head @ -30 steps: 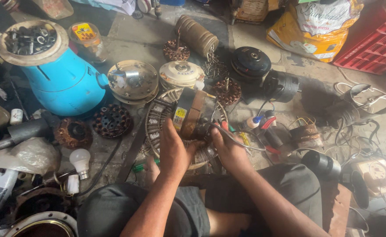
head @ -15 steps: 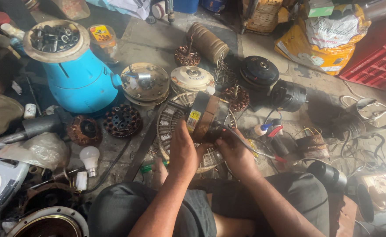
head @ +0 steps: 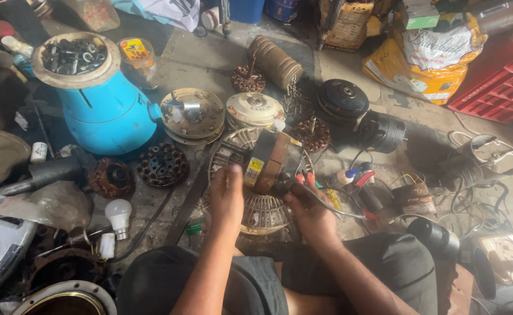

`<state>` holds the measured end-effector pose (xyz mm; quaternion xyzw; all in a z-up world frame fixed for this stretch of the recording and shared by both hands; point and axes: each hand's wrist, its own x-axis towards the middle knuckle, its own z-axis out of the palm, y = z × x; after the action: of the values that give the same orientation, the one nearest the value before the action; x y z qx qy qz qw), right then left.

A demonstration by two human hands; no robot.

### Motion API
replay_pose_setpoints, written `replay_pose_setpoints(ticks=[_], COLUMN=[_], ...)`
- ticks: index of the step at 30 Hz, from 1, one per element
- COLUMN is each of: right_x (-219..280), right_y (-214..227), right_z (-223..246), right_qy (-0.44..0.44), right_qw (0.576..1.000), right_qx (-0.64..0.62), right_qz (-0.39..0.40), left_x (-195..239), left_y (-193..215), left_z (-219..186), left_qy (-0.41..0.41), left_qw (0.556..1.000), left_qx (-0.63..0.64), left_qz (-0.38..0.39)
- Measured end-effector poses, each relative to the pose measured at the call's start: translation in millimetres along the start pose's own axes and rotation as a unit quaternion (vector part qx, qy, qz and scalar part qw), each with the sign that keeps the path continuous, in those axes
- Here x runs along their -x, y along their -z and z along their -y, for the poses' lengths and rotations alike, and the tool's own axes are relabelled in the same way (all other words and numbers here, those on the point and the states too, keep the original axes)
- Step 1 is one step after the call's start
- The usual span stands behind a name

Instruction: The person sits on the floor and repairs an electrical motor stator. They use pliers to strip and adjust wires, then connect the motor to a power strip to test it. The person repeatedly manipulates the stator and wires while testing the motor's functionality.

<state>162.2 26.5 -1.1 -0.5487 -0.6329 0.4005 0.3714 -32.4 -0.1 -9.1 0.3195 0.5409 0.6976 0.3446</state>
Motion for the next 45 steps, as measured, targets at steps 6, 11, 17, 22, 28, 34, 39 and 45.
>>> replay_pose_setpoints(ticks=[6, 11, 17, 22, 28, 34, 39, 45], right_x=[3, 6, 8, 9, 14, 12, 12, 13], right_y=[3, 6, 6, 8, 4, 1, 0, 5], right_z=[-5, -3, 0, 4, 7, 12, 14, 12], right_qy=[0.001, 0.054, -0.031, -0.042, 0.067, -0.060, 0.040, -0.063], right_qw=[0.994, 0.997, 0.998, 0.997, 0.994, 0.992, 0.996, 0.990], right_qx=[-0.099, -0.034, -0.035, -0.018, 0.072, -0.089, -0.056, -0.098], right_qz=[0.041, 0.045, 0.047, 0.064, 0.038, 0.060, 0.050, 0.074], left_x=[-16, -17, -14, -10, -22, -25, -23, -25], left_y=[6, 13, 5, 2, 10, 25, 26, 16], left_z=[-10, -10, -6, -19, -8, 7, -6, -29], left_qy=[0.116, 0.038, -0.062, -0.037, 0.032, -0.105, 0.057, 0.070], left_qw=[0.992, 0.989, 0.952, 0.953, 0.958, 0.956, 0.939, 0.963], left_qx=[-0.019, -0.145, -0.299, -0.299, -0.284, -0.265, -0.329, -0.245], left_qz=[-0.049, 0.000, -0.017, -0.018, 0.018, 0.073, 0.085, 0.088])
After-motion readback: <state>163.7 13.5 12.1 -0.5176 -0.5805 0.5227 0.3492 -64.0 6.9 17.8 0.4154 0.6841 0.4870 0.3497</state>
